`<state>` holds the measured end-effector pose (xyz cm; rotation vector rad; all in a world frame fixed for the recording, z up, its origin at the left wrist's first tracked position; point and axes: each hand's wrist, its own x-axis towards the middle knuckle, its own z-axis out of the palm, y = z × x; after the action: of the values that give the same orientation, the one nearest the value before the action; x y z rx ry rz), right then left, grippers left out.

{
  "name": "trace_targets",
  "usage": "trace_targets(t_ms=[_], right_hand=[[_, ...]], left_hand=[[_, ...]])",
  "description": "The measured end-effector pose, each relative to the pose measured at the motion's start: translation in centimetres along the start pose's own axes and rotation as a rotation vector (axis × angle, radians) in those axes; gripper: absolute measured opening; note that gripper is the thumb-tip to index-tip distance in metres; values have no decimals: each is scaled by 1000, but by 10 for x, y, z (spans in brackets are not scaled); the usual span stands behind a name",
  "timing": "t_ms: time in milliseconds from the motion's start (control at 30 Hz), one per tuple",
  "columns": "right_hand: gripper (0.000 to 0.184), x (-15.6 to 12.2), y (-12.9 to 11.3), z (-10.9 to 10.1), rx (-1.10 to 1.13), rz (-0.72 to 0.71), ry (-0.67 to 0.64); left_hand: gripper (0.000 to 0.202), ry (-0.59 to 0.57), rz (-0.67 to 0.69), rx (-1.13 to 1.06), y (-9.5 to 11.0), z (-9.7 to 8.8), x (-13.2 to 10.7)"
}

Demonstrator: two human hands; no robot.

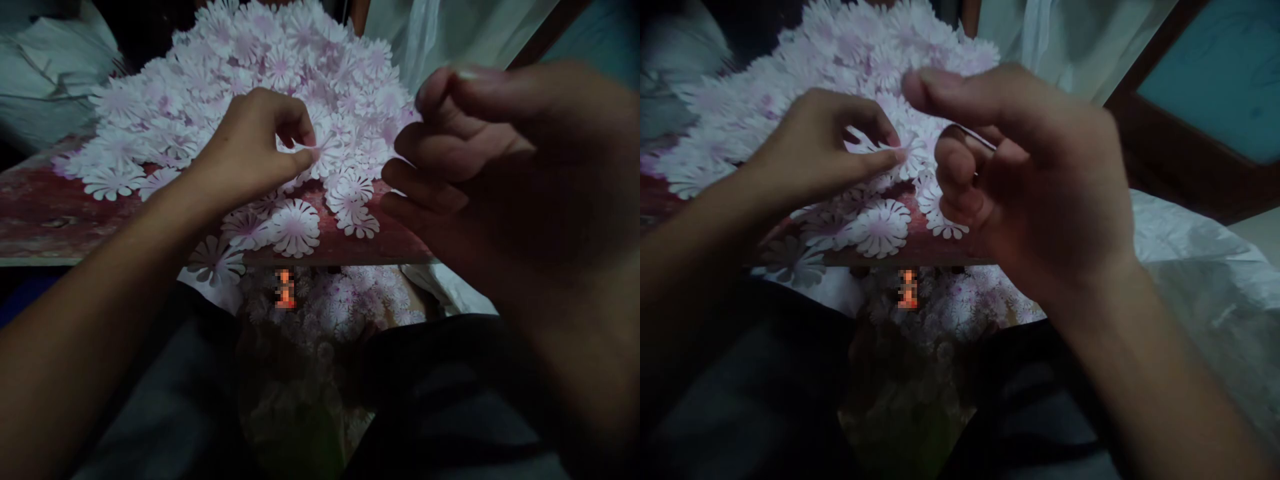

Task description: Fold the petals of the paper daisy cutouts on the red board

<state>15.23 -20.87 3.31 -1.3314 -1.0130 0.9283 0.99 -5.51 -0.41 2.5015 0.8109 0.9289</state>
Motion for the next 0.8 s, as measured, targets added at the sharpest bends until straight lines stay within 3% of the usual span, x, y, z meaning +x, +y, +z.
trace_targets(t_ms=[100, 267, 400, 633, 800], right_hand=[[7, 5, 8, -2, 211, 35, -32], [7, 13, 17, -4, 277, 161, 44], [12, 16, 17, 0, 259, 161, 64], [40, 17, 24, 8, 174, 225, 93], [24, 17, 28, 11, 136, 224, 66]], left_hand=[[17, 67, 24, -78, 1, 1, 1], [13, 75, 29, -124, 0, 2, 3], [10, 63, 75, -177, 1, 1, 2], [19, -28, 74, -327, 6, -2, 1], [22, -92, 99, -391, 9, -3, -1]])
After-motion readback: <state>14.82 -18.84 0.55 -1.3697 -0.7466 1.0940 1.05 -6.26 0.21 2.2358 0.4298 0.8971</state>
